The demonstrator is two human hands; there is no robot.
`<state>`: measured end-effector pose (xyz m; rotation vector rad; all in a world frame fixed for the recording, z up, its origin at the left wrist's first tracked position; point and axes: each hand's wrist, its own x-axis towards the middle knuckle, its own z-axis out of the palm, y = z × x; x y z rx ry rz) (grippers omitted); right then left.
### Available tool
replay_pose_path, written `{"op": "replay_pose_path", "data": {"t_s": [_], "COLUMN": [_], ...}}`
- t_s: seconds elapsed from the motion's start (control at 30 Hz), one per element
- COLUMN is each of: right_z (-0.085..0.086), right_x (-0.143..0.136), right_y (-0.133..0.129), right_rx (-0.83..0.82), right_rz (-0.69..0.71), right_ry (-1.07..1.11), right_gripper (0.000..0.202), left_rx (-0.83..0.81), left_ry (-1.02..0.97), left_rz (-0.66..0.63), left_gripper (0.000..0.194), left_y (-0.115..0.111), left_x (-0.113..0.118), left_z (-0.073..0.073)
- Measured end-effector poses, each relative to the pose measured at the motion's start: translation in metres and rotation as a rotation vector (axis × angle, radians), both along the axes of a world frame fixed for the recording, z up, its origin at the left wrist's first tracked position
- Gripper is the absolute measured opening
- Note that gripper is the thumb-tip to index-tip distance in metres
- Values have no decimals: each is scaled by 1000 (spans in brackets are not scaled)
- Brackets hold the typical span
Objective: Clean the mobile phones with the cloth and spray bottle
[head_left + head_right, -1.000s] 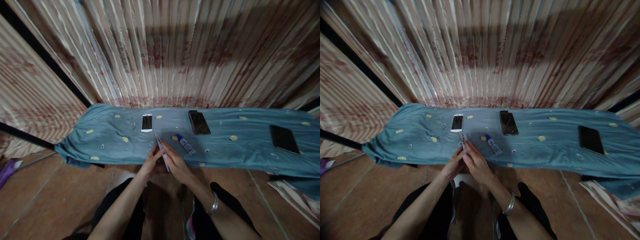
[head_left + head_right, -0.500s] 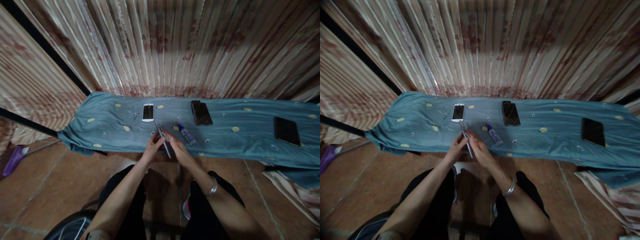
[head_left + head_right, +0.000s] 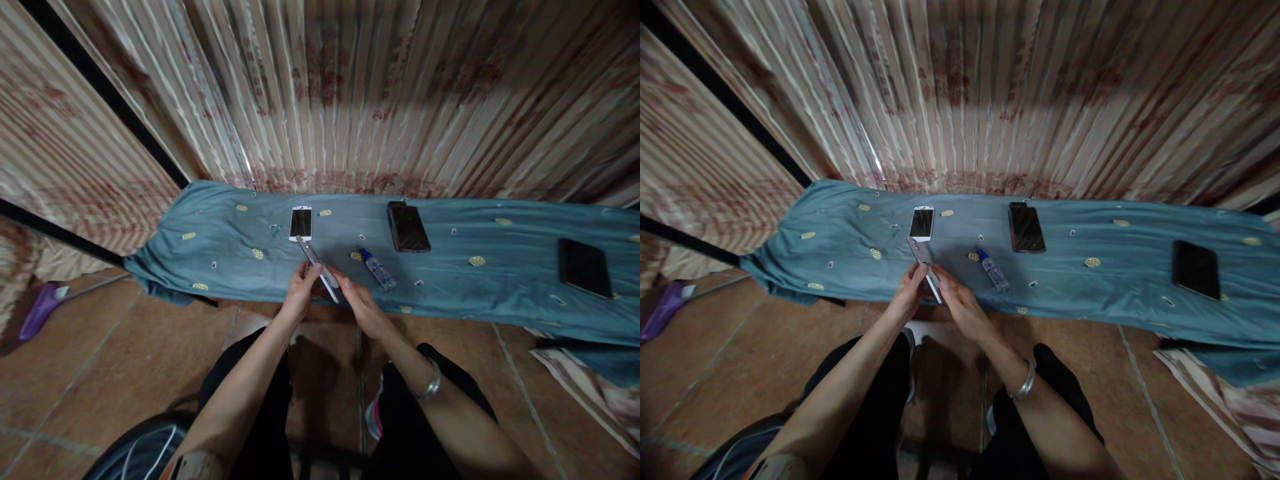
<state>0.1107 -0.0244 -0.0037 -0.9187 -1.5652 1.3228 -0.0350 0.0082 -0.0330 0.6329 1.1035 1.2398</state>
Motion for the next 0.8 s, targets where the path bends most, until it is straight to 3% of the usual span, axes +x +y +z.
{"op": "replay_pose_path", "data": {"t_s": [0.5,0.8], "right_z": [-9,-20], "right_x": [7,6], "right_y": [-12,-7], "right_rx": [170,76], "right_rz": [2,-84], "right_ry": [-106,-147], "right_gripper": [54,62], "left_rx": [-2,17], "left_ry": [-72,-140], "left_rz": [142,123], "left_gripper": [55,55], "left_y": [10,9], "left_x": [-19,-25], "left_z": [13,14]}}
